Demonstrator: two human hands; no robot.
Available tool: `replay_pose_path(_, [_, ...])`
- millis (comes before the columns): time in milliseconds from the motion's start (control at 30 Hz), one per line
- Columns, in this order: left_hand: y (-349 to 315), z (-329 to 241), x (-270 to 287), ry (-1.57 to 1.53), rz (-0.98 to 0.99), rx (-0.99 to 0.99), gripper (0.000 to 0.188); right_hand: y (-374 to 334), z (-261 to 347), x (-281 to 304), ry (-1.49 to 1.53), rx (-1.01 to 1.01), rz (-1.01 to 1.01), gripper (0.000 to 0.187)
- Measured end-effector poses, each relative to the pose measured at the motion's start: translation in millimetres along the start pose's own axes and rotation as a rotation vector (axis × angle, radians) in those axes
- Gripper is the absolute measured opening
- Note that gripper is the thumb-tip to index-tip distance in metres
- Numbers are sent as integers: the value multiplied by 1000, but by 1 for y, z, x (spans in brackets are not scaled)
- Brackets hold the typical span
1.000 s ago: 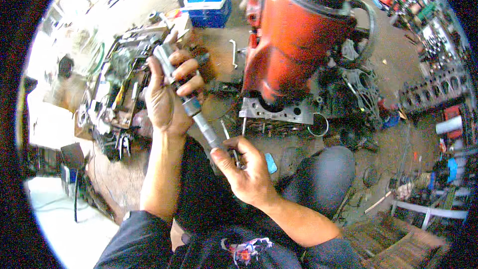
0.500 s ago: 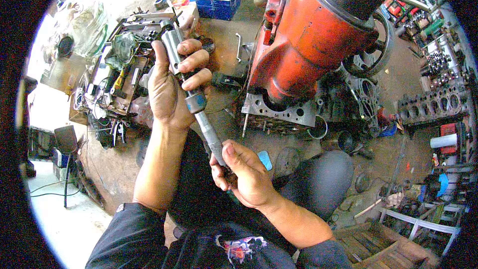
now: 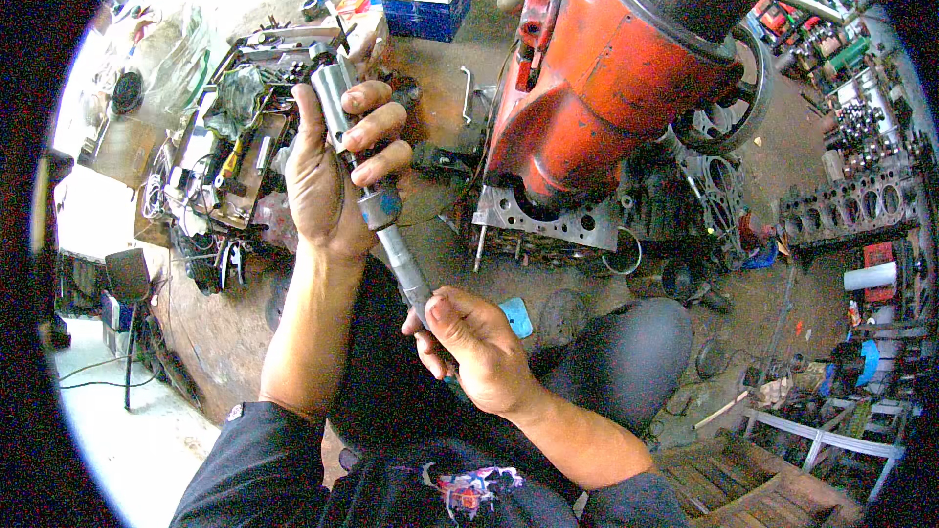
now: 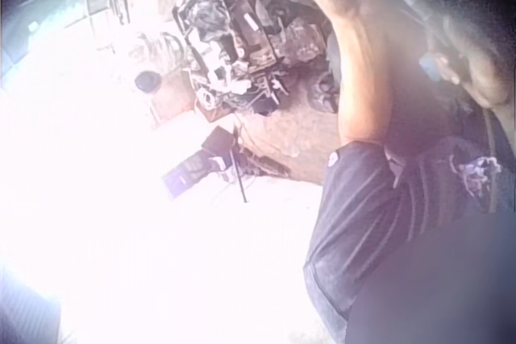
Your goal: The person sits on the floor and works on a red engine block. They use a screwdriver to remove a bolt, then use a socket wrench to tighten a bolt on the engine. They also rotate the engine's flywheel by hand.
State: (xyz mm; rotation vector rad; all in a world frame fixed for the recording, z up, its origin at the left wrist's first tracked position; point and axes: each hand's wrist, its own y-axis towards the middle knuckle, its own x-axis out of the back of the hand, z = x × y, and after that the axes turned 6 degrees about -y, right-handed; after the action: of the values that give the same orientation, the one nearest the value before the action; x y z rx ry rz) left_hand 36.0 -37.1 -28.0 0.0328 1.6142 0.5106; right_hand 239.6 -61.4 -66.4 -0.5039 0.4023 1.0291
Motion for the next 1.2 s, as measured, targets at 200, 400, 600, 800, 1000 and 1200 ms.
replay_pose_path(200, [1,0,-3,117,14,-36,64,8,13,-3,-107,195,-317,29])
replay_pose_path(400, [-5,14,-7,809,92,-25,85,-5,53,11,-234,294,-334,21])
replay_pose_path(600, [-16,21,-16,1091,57,150,83,-10,48,3,-312,276,-434,16])
replay_pose_path(800, [-13,22,-18,1333,217,155,75,-12,49,5,-302,297,-473,18])
replay_pose_path(1000, [-11,17,-16,1479,332,199,85,-13,50,7,-334,268,-476,17])
replay_pose_path(1200, [-12,16,-18,1457,326,231,81,-15,51,5,-496,293,-471,18])
